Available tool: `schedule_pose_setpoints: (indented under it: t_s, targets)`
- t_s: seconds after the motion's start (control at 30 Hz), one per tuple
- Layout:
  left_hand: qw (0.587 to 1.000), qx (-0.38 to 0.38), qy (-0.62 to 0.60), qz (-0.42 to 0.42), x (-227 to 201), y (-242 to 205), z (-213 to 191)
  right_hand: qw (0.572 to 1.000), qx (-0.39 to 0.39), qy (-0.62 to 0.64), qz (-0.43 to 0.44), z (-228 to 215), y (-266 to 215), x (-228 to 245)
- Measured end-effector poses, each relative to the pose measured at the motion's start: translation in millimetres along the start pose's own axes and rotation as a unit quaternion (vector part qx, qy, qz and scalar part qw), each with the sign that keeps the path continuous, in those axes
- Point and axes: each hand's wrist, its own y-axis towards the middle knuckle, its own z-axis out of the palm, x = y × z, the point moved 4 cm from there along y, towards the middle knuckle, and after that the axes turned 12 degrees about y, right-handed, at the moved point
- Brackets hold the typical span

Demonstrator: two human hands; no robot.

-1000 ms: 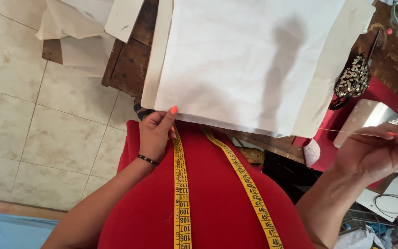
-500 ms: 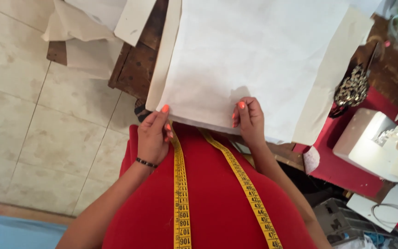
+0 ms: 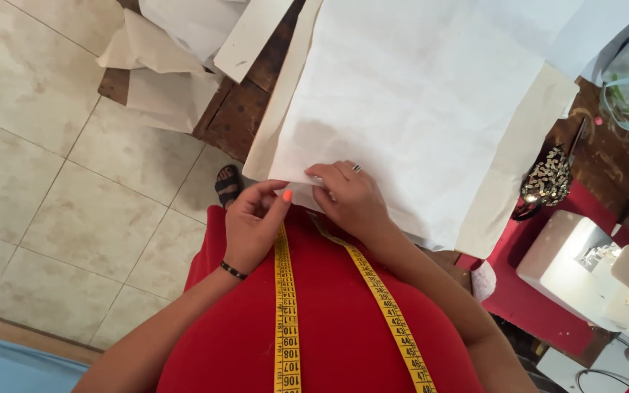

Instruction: The person is folding the edge of a white fabric piece and pinning it in place to prepare for sewing.

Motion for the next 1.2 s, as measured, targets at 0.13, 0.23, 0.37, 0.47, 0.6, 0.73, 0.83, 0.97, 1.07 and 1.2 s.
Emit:
schedule_pose_setpoints:
  t_s: [0.13, 0.23, 0.37, 0.47, 0.6, 0.73, 0.83, 0.97, 1.07, 1.2]
  targets:
    - [0.984, -0.084, 0.15, 0.046, -21.1, 4.7, 3.7, 0.997, -0.071, 0.002, -0.007, -20.6, 3.8, -1.2]
    - [0.979, -0.088, 0.172, 0.069, -30.5, 13.3, 22.7, 0.996, -0.085, 0.006, -0.025, -43.4, 13.7, -0.8]
    - [0.969, -0.049, 0.209, 0.121, -39.7, 26.8, 68.6, 0.991, -0.1, -0.062, -0.064, -87.4, 27.2, 2.7]
    - [0.967, -0.008, 0.217, 0.135, -43.3, 32.2, 103.8, 0.971, -0.129, -0.181, -0.085, -128.5, 21.2, -25.3]
    - [0.925, 0.004, 0.28, 0.256, -85.2, 71.9, 121.3, 0.953, -0.205, -0.21, -0.077, -243.1, 29.6, -16.3]
    - [0.783, -0.04, 0.369, 0.5, -232.4, 86.1, 125.8, 0.891, -0.335, -0.306, -0.027, -329.1, -21.6, -14.5]
    - [0.638, -0.078, 0.415, 0.644, -324.8, 58.2, 120.0, 0.85, -0.4, -0.342, 0.02, -341.8, -87.1, -0.5]
    - [0.483, -0.022, 0.587, 0.649, -345.3, 23.6, 94.0, 0.787, -0.448, -0.225, 0.359, -261.6, -214.8, -32.9]
    - [0.366, 0.004, 0.687, 0.628, -304.4, 30.8, 74.8, 0.878, -0.283, -0.055, 0.382, -159.2, -244.3, -53.8]
    - [0.297, 0.072, 0.723, 0.62, -205.9, 106.7, 39.7, 0.896, -0.179, -0.018, 0.406, -67.5, -232.6, -68.7]
